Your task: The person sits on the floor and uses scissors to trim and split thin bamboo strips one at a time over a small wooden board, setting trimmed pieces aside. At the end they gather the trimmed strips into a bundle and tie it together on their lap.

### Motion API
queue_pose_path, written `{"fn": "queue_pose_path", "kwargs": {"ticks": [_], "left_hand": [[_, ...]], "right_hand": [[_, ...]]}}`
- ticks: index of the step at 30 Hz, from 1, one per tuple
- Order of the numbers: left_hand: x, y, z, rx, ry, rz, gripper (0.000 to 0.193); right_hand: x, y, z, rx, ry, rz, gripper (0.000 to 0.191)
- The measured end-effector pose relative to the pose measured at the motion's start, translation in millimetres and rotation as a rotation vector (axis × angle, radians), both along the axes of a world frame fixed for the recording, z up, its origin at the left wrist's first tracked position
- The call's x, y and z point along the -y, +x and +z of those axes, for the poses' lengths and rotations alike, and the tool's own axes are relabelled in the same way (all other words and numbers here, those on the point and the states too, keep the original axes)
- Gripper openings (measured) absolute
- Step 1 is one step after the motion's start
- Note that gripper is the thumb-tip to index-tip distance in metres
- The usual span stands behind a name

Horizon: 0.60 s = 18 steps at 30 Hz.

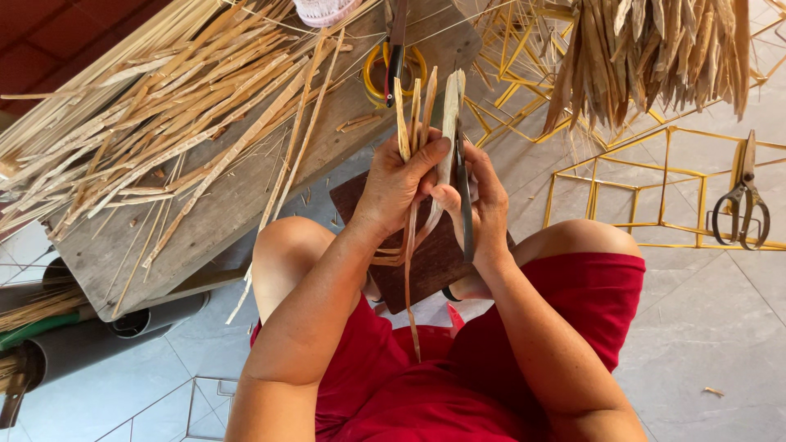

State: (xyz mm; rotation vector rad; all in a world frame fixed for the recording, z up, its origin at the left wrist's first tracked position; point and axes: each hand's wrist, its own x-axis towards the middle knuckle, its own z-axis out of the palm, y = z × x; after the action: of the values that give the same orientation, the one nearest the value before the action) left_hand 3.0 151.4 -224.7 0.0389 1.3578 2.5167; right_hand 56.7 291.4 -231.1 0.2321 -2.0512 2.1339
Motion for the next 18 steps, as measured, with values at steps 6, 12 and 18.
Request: {"fn": "queue_pose_path", "kwargs": {"ticks": [6, 12, 18], "left_hand": [[3, 2, 4, -0.018, -0.037, -0.022, 0.016], [3, 2, 6, -0.051, -0.053, -0.004, 0.014], [8, 4, 14, -0.031, 0.021, -0.076, 0.015]], "right_hand": [[-1, 0, 1, 0.192, -0.141, -0.010, 0.059], [-3, -2, 0, 0.180, -0.190, -0.058, 0.043], [-4, -9, 1, 0.176, -0.459, 0.095, 0.046]]}}
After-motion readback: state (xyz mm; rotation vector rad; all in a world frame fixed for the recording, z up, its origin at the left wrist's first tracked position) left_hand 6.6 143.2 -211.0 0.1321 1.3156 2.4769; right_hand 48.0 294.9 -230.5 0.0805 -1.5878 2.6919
